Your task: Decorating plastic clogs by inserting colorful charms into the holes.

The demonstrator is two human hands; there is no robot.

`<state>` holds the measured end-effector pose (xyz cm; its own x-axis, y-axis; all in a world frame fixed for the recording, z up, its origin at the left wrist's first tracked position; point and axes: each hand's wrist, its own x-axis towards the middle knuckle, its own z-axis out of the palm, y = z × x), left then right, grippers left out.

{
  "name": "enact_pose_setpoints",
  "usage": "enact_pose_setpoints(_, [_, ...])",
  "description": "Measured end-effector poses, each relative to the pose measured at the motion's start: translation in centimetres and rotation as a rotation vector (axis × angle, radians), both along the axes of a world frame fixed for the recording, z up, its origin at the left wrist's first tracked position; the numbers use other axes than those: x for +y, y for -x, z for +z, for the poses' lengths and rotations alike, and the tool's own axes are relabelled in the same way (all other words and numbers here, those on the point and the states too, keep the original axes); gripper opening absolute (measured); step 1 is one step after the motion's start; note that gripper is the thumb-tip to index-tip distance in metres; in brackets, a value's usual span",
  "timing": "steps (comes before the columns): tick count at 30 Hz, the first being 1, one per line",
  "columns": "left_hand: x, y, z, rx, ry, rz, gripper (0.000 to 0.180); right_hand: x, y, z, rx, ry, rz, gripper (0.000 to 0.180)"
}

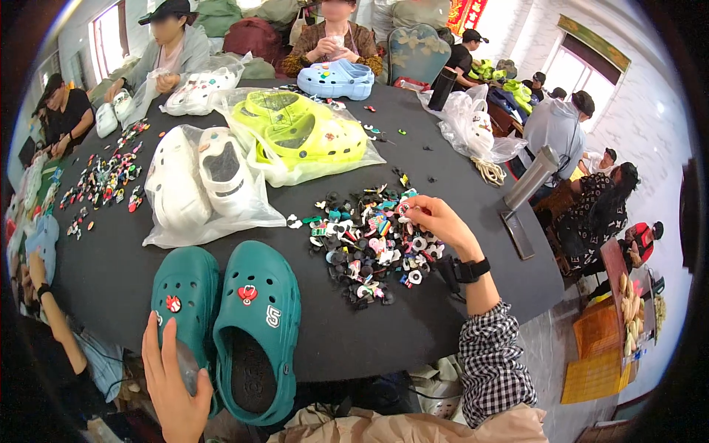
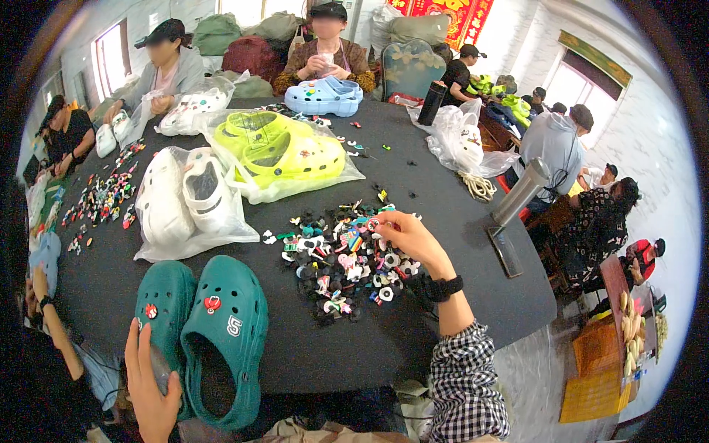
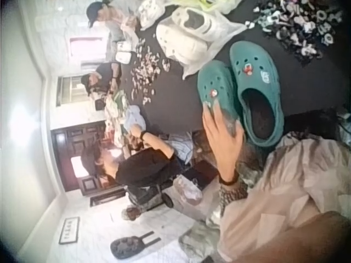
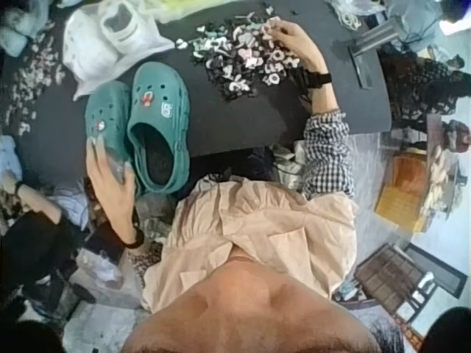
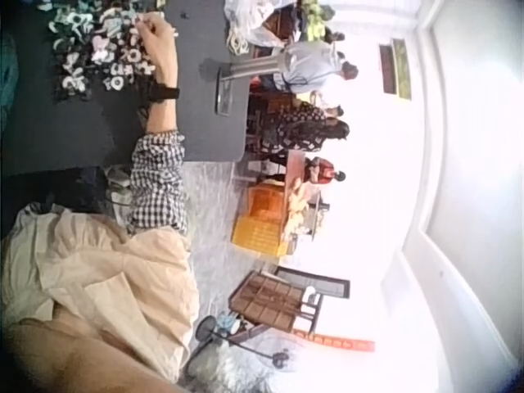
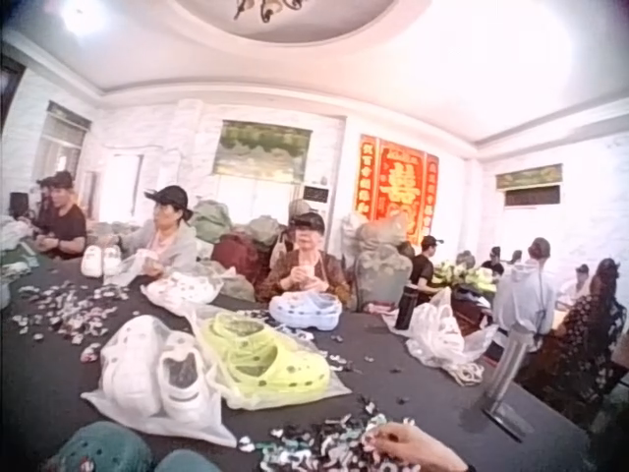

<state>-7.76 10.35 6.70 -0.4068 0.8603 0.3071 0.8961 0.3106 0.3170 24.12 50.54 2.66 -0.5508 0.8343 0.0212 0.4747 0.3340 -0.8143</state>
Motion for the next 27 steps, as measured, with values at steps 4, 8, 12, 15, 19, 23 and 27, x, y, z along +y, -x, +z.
enact_pose_setpoints(4, [0.4,0.9,-0.2,-0.099,-0.021,-0.045,0.076,-1.2,0.4,1.1,0.142,0.096,0.156,0.023])
enact_pose_setpoints(8, [0.1,1.3,1.7,-0.233,0.097,-0.018,0.083,-4.6,3.3,3.9,0.065,0.139,0.318,0.021])
enact_pose_setpoints(12, [-0.4,1.2,4.0,-0.181,0.132,-0.138,0.080,-6.8,5.5,5.0,-0.006,0.020,0.398,0.020])
enact_pose_setpoints(15, [0.0,0.8,6.0,-0.091,0.163,-0.286,0.078,-7.3,7.5,4.9,-0.073,-0.067,0.409,0.019])
enact_pose_setpoints(19, [1.5,-1.1,8.7,0.117,0.253,-0.454,0.075,-6.9,9.7,3.5,-0.157,-0.204,0.544,0.016])
enact_pose_setpoints(23, [2.7,-2.3,9.0,0.267,0.294,-0.395,0.075,-6.6,11.2,2.2,-0.117,-0.338,0.640,0.015])
enact_pose_setpoints(27, [5.3,-2.3,7.1,0.304,0.273,-0.386,0.078,-6.3,11.2,1.4,-0.213,-0.342,0.658,0.018])
